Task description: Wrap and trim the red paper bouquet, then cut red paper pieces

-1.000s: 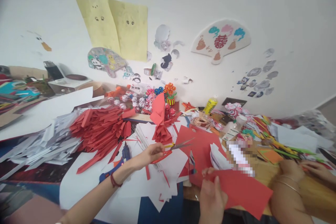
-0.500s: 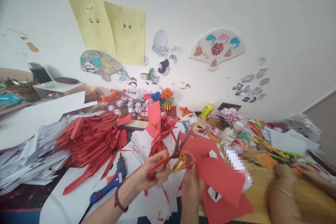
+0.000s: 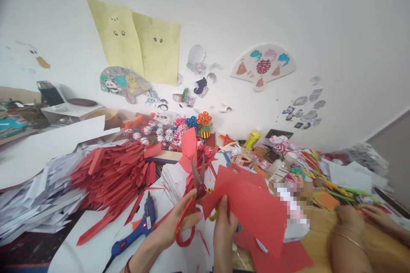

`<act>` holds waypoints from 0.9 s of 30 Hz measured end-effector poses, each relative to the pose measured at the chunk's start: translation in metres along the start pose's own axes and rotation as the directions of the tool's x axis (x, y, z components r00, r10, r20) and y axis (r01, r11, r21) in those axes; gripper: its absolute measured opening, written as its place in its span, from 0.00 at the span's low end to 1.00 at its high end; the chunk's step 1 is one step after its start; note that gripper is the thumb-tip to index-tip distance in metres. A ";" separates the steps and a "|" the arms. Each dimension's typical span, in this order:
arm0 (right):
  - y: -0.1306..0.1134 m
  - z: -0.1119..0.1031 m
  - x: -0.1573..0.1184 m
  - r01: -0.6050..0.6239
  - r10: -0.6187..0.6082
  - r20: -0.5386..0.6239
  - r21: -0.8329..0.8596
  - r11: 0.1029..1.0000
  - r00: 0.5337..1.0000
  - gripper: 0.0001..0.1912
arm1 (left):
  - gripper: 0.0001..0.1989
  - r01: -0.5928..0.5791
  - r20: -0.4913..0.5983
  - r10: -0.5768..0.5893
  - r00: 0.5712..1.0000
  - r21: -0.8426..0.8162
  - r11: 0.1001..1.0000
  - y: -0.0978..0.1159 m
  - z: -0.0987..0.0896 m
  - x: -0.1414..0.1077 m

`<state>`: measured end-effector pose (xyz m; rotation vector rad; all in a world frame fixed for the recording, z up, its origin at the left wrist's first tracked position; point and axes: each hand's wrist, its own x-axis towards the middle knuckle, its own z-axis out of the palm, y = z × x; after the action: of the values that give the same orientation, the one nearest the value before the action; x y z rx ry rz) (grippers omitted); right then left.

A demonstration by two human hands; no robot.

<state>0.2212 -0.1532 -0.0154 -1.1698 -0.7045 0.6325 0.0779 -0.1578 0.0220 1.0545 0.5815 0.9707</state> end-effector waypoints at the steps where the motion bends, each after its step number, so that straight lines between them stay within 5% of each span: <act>1: -0.002 0.002 0.000 -0.005 0.005 -0.018 -0.005 1.000 1.000 0.24 | 0.22 -0.012 0.037 0.010 0.999 0.076 0.997 0.003 0.001 -0.002; 5: -0.012 0.005 -0.002 -0.026 0.025 -0.059 -0.028 0.999 0.998 0.25 | 0.19 -0.139 0.135 0.104 0.985 0.279 0.950 0.018 0.005 -0.007; 11: -0.031 0.000 0.003 -0.002 0.004 -0.154 0.014 1.000 0.988 0.30 | 0.17 -0.289 0.146 0.256 0.956 0.298 0.910 0.037 -0.011 -0.020; 18: -0.047 0.002 0.007 -0.099 0.099 0.015 0.008 0.995 0.995 0.27 | 0.10 -0.225 -0.127 0.322 0.938 0.484 0.846 0.072 -0.020 -0.020; 22: -0.051 -0.002 0.004 -0.088 0.094 0.101 -0.066 0.994 0.990 0.19 | 0.11 -0.270 -0.160 0.405 0.900 0.525 0.807 0.078 -0.009 -0.002; 27: -0.054 -0.011 0.002 -0.065 0.076 0.216 -0.059 0.996 0.973 0.19 | 0.16 -0.250 -0.174 0.339 0.925 0.394 0.885 0.069 0.003 0.011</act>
<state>0.2348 -0.1727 0.0344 -1.1873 -0.8722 0.8156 0.0597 -0.1382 0.0862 1.3989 0.8394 1.3042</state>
